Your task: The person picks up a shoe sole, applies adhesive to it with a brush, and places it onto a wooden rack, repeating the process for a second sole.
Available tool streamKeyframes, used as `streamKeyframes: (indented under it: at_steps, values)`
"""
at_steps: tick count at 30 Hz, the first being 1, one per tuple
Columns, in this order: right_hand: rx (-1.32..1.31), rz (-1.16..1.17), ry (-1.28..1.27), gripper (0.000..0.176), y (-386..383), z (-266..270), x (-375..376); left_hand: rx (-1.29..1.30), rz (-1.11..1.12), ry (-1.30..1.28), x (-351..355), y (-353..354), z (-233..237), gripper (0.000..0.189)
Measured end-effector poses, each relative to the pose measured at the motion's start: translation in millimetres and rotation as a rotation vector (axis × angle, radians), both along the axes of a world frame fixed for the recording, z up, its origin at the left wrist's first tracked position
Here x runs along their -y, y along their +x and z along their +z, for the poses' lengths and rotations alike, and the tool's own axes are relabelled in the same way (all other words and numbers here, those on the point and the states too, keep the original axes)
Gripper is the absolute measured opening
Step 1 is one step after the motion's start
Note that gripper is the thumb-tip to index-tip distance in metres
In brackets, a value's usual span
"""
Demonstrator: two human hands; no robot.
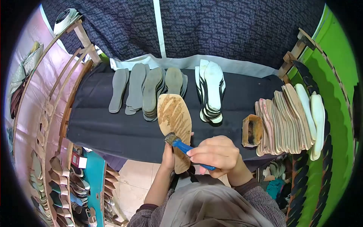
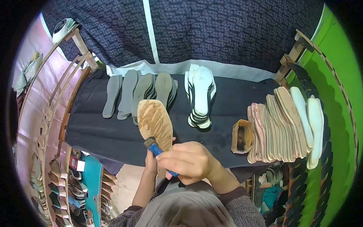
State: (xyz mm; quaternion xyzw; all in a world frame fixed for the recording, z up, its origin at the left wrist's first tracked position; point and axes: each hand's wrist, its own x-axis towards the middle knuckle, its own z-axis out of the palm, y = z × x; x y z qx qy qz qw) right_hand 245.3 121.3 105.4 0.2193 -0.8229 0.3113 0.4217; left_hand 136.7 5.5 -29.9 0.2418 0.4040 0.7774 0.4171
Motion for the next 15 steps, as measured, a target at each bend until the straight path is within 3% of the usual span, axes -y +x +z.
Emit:
streamKeyframes:
  at_steps: [2,6,8,15]
  values:
    - [-0.075,-0.007,0.007,0.027,-4.5,1.4,0.8,0.046,-0.030,0.020,1.5,2.7,7.8,0.080]
    - [-0.133,-0.053,0.028,0.028,-8.1,2.6,3.8,0.029,-0.044,-0.070,2.6,4.6,22.0,0.080]
    - [-0.055,-0.024,0.028,0.016,-2.5,-2.0,4.0,-0.006,-0.037,-0.005,0.4,0.4,7.9,0.081]
    - [0.065,0.042,-0.044,0.014,9.1,-11.6,1.0,0.159,-0.004,0.048,2.6,-4.3,11.2,0.080]
